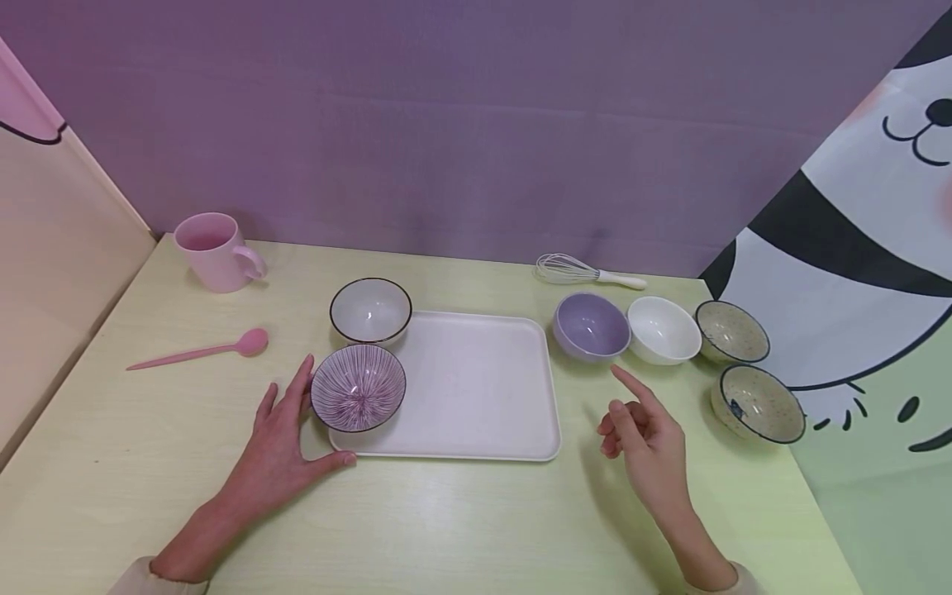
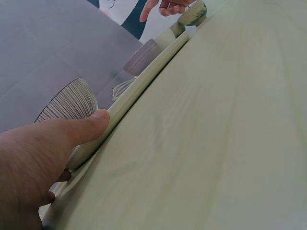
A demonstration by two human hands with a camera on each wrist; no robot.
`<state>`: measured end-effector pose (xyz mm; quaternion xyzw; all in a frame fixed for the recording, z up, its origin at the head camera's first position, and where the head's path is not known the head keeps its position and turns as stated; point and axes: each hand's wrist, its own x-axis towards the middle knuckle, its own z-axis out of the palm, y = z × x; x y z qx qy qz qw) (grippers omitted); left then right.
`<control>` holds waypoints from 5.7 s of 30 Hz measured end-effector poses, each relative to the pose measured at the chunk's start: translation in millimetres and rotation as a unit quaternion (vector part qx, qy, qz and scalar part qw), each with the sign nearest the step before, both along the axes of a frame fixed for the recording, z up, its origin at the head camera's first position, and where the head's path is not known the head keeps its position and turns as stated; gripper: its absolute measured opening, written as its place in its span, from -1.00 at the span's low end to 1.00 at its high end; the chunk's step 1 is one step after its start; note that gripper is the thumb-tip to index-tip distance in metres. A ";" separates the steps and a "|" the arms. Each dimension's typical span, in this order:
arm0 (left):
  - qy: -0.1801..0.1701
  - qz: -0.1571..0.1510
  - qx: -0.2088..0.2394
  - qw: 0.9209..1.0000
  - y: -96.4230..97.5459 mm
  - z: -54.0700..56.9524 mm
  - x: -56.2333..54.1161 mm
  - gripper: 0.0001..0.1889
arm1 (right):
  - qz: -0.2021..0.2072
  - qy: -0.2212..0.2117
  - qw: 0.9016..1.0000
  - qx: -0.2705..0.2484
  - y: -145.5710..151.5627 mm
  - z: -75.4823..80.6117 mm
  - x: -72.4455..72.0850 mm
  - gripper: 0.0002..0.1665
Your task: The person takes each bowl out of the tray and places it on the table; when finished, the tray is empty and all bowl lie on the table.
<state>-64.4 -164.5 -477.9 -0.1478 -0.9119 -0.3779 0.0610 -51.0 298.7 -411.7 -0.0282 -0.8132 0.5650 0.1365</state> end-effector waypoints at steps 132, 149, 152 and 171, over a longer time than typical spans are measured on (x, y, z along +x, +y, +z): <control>0.018 -0.022 -0.032 0.999 0.6 -1.5 0.0 -0.05 | 0.167 -0.064 0.981 -0.074 -150.6 -17.9 -41.3 -0.30; 0.045 -0.032 -0.009 0.998 -0.9 -4.9 0.9 -0.30 | 0.120 -0.067 0.986 -0.092 -104.5 -18.5 -30.5 -0.33; 0.045 -0.032 -0.010 0.998 -0.7 -4.7 0.9 -0.30 | 0.114 -0.059 0.987 -0.097 -97.9 -19.0 -28.2 -0.33; 0.043 -0.030 -0.012 0.999 0.4 -2.9 1.6 -0.31 | 0.087 -0.026 0.989 -0.117 -55.6 -16.6 -10.5 -0.34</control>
